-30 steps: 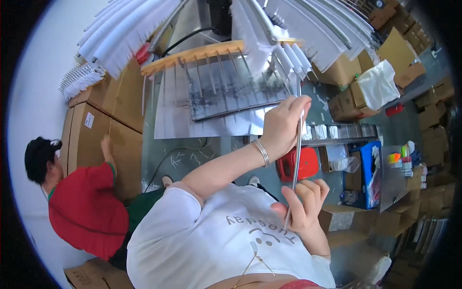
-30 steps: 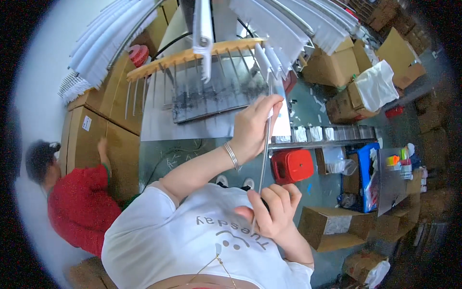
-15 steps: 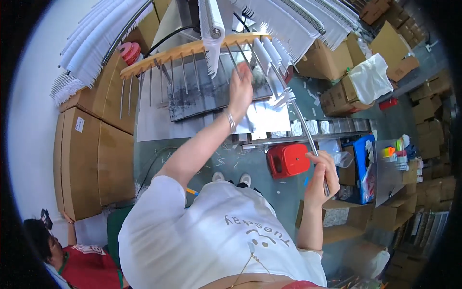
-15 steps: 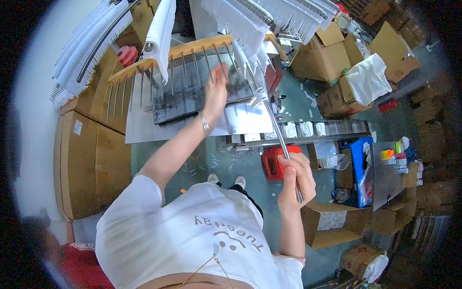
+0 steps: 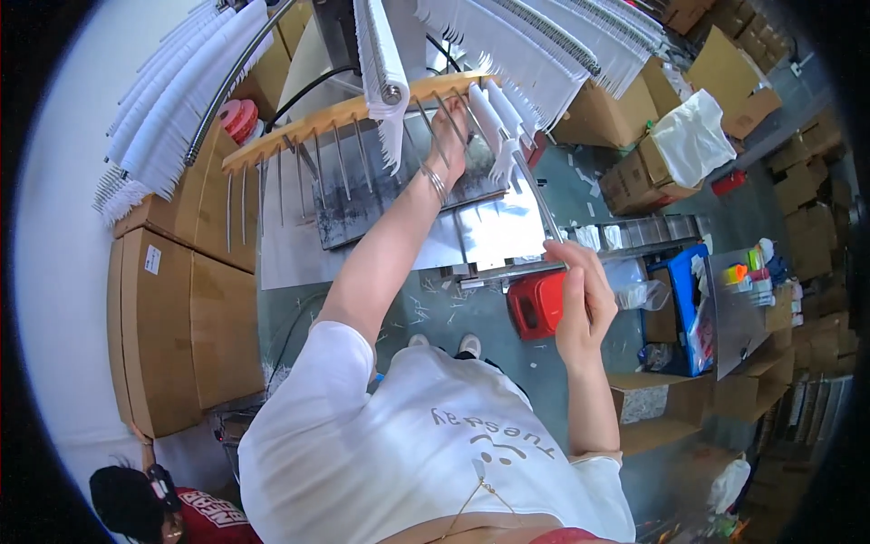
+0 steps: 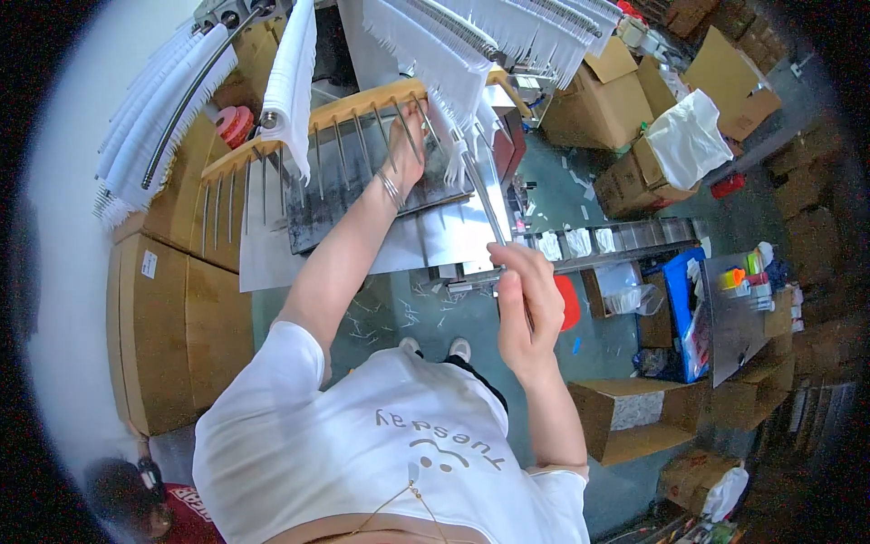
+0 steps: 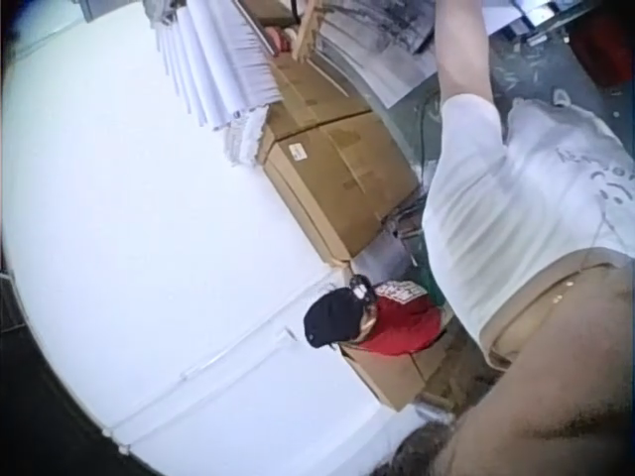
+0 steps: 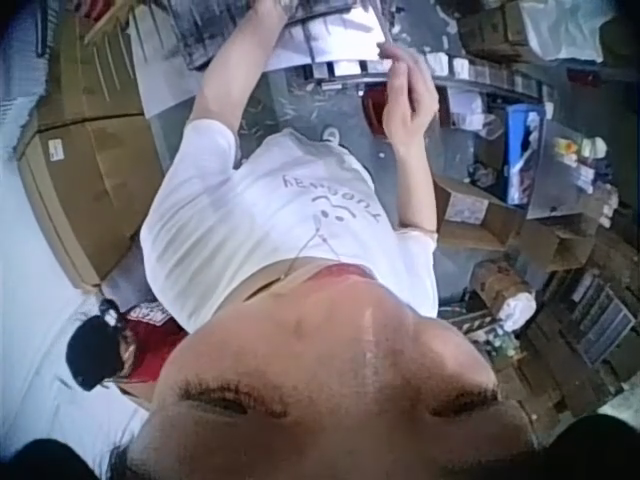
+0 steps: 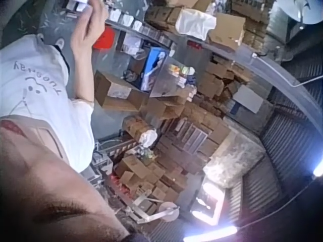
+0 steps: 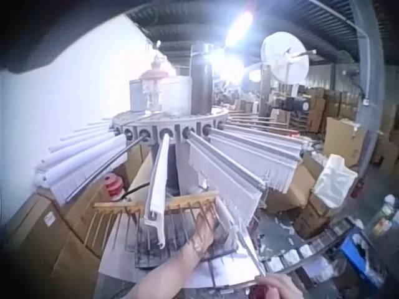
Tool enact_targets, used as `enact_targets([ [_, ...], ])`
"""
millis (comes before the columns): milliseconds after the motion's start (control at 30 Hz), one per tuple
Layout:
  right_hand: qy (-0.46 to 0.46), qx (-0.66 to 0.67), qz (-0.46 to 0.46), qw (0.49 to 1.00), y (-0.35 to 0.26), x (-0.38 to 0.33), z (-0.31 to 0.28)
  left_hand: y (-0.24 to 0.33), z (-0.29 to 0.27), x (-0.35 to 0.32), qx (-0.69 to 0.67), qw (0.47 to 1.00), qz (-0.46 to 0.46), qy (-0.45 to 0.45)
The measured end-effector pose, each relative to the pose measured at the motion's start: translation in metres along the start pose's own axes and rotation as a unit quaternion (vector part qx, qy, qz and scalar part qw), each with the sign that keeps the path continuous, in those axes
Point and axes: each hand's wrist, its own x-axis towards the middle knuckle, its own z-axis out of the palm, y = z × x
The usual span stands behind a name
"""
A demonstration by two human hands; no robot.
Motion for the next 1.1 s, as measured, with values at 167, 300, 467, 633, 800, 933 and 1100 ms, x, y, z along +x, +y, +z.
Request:
enact_targets([
  [167, 0.031, 0.041, 0.039, 0.998, 0.014, 0.017, 0.012, -0.003, -0.005, -0.014, 0.075, 0.997, -0.01, -0.034],
  [300, 0.045, 0.015, 0.024, 0.999, 0.016, 0.007, 0.003, 0.0, -0.007, -0.069, 0.179, 0.977, 0.043, -0.109],
  [467, 0.068, 0.033, -0.01, 0.997, 0.021, -0.032, -0.037, -0.009, 0.0, -0.085, 0.182, 0.973, 0.05, -0.13],
  [633, 0.073, 0.0, -0.007, 0.997, 0.015, -0.034, -0.048, -0.027, 0.0, -0.021, 0.15, 0.988, 0.023, 0.011],
  [800, 0.08, -0.022, 0.037, 0.996, 0.016, -0.024, -0.033, -0.021, 0.026, -0.007, -0.047, 0.999, -0.018, 0.016],
  [933, 0.08, -0.031, 0.012, 0.996, 0.034, 0.008, -0.014, -0.026, 0.027, -0.013, -0.01, 1.0, 0.014, 0.009],
  [1100, 0.114, 0.016, 0.029, 0.993, 0.042, 0.002, -0.022, -0.028, 0.019, -0.047, 0.132, 0.988, 0.062, -0.044],
])
